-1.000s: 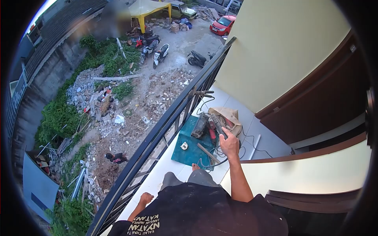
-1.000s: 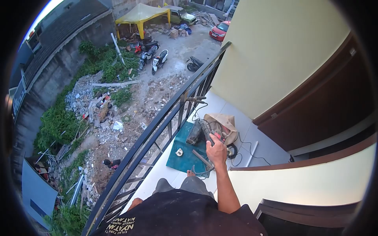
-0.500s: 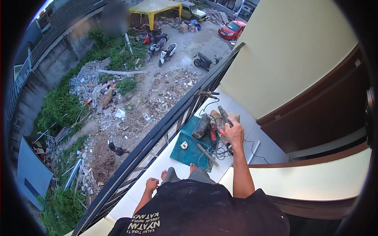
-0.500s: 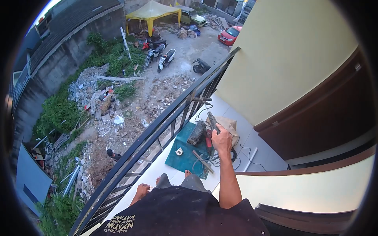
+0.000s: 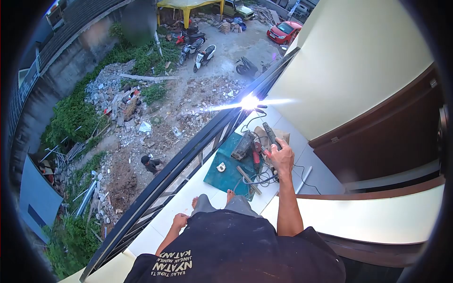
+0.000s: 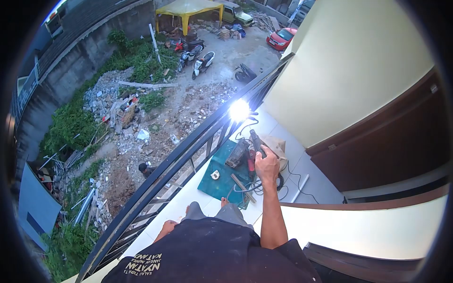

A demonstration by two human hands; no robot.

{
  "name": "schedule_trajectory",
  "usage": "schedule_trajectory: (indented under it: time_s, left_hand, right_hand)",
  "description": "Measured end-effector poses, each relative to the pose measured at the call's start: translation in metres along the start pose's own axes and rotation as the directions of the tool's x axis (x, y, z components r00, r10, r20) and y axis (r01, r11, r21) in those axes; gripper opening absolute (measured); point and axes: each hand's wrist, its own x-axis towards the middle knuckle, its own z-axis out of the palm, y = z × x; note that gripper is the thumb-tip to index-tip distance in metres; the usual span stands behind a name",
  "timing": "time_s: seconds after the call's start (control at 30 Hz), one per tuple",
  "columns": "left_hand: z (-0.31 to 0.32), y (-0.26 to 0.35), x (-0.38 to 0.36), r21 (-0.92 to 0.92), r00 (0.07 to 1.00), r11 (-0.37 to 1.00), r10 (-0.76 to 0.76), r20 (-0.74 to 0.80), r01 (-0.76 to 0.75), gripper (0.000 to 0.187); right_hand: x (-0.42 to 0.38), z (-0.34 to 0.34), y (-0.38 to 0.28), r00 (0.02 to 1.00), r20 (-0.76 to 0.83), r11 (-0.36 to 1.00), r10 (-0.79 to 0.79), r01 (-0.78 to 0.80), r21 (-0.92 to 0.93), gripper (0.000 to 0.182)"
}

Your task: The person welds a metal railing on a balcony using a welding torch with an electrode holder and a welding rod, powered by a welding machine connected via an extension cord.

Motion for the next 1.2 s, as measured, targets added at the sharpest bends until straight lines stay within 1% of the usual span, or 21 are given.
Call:
schedule_trajectory:
  time_s: [0.07, 0.17, 0.2, 0.23, 0.33, 0.37, 0.4, 0.43, 0.5, 0.53, 0.6, 0.67, 0.73, 0.77, 0.83, 0.9, 0.97, 1.0, 1.03, 1.13, 1.2]
  left_hand:
    - [0.002, 0.003, 0.005, -0.001, 1.0, 1.0, 0.03, -0.004, -0.03, 0.027]
    - [0.01, -0.02, 0.004, -0.006, 0.998, 0.998, 0.069, -0.012, -0.069, 0.029]
    - [0.013, -0.022, 0.009, -0.042, 0.994, 0.994, 0.101, -0.03, -0.102, 0.029]
    - [0.014, -0.025, 0.013, -0.03, 0.995, 0.995, 0.099, -0.024, -0.099, 0.029]
    - [0.01, -0.029, 0.019, 0.043, 0.993, 0.993, 0.109, 0.044, -0.111, 0.03]
    - [0.007, -0.025, 0.022, 0.158, 0.985, 0.974, 0.151, 0.089, -0.164, 0.033]
    - [0.003, -0.018, 0.021, 0.262, 0.975, 0.942, 0.181, 0.132, -0.21, 0.036]
    - [-0.002, -0.013, 0.02, 0.315, 0.955, 0.908, 0.224, 0.195, -0.277, 0.039]
    - [-0.012, 0.006, 0.019, 0.418, 0.923, 0.84, 0.226, 0.311, -0.346, 0.049]
    - [-0.018, 0.032, 0.006, 0.466, 0.894, 0.784, 0.244, 0.375, -0.409, 0.05]
    - [-0.016, 0.061, 0.001, 0.566, 0.867, 0.683, 0.214, 0.449, -0.462, 0.048]
    - [-0.007, 0.092, 0.001, 0.613, 0.854, 0.624, 0.188, 0.485, -0.485, 0.047]
    - [-0.003, 0.161, -0.032, 0.641, 0.811, 0.542, 0.143, 0.567, -0.543, 0.041]
    - [-0.002, 0.197, -0.045, 0.652, 0.808, 0.52, 0.139, 0.573, -0.552, 0.041]
    - [0.004, 0.273, -0.078, 0.509, 0.805, 0.626, 0.414, 0.425, -0.591, 0.032]
    - [0.008, 0.363, -0.109, 0.361, 0.798, 0.719, 0.583, 0.151, -0.594, 0.027]
    - [0.012, 0.437, -0.106, 0.312, 0.656, 0.662, 0.741, -0.142, -0.681, 0.025]
    - [0.013, 0.471, -0.091, 0.35, 0.542, 0.607, 0.795, -0.273, -0.714, 0.024]
    - [0.013, 0.503, -0.067, 0.392, 0.38, 0.504, 0.855, -0.353, -0.769, 0.023]
    - [0.013, 0.593, -0.005, 0.605, 0.33, 0.428, 0.904, -0.272, -0.671, 0.043]
    - [0.021, 0.635, 0.038, 0.656, 0.425, 0.447, 0.882, -0.206, -0.608, 0.058]
  right_hand:
    - [-0.008, -0.003, -0.003, 0.987, -0.158, 0.996, -0.012, 0.026, 0.088, 0.039]
    - [-0.027, -0.019, -0.015, 0.983, -0.154, 0.99, 0.098, -0.081, 0.112, 0.039]
    - [-0.03, -0.016, -0.009, 0.976, -0.217, 0.997, 0.029, -0.013, 0.073, 0.04]
    - [-0.033, -0.015, -0.003, 0.975, -0.217, 0.997, 0.042, -0.027, 0.073, 0.04]
    - [-0.043, -0.008, 0.011, 0.96, -0.268, 0.992, 0.076, -0.046, 0.117, 0.045]
    - [-0.043, 0.008, 0.038, 0.938, -0.312, 0.973, 0.149, -0.083, 0.216, 0.047]
    - [-0.046, 0.011, 0.033, 0.914, -0.34, 0.943, 0.22, -0.109, 0.315, 0.05]
    - [-0.055, 0.007, 0.031, 0.904, -0.077, 0.686, 0.421, -0.262, 0.679, 0.035]
    - [-0.065, 0.008, 0.05, 0.886, 0.128, 0.403, 0.447, -0.327, 0.855, 0.018]
    - [-0.071, 0.01, 0.055, 0.875, 0.167, 0.28, 0.454, -0.318, 0.906, 0.01]
    - [-0.077, 0.012, 0.066, 0.823, 0.262, 0.03, 0.505, -0.32, 0.947, 0.008]
    - [-0.085, 0.011, 0.081, 0.818, 0.308, 0.045, 0.486, -0.375, 0.926, 0.014]
    - [-0.087, 0.005, 0.096, 0.815, 0.346, 0.08, 0.465, -0.428, 0.9, 0.03]
    - [-0.086, 0.004, 0.1, 0.811, 0.336, 0.065, 0.479, -0.415, 0.908, 0.03]
    - [-0.081, -0.001, 0.107, 0.831, 0.293, 0.221, 0.472, -0.433, 0.874, 0.036]
    - [-0.072, -0.006, 0.115, 0.827, 0.282, 0.2, 0.486, -0.42, 0.885, 0.038]
    - [-0.065, -0.007, 0.132, 0.852, 0.294, 0.31, 0.434, -0.448, 0.839, 0.039]
    - [-0.062, -0.008, 0.134, 0.852, 0.288, 0.294, 0.436, -0.438, 0.85, 0.038]
    - [-0.058, -0.008, 0.139, 0.847, 0.293, 0.277, 0.443, -0.441, 0.854, 0.038]
    - [-0.057, -0.006, 0.155, 0.871, 0.261, 0.376, 0.415, -0.426, 0.823, 0.038]
    - [-0.058, -0.005, 0.165, 0.877, 0.246, 0.398, 0.411, -0.416, 0.818, 0.039]
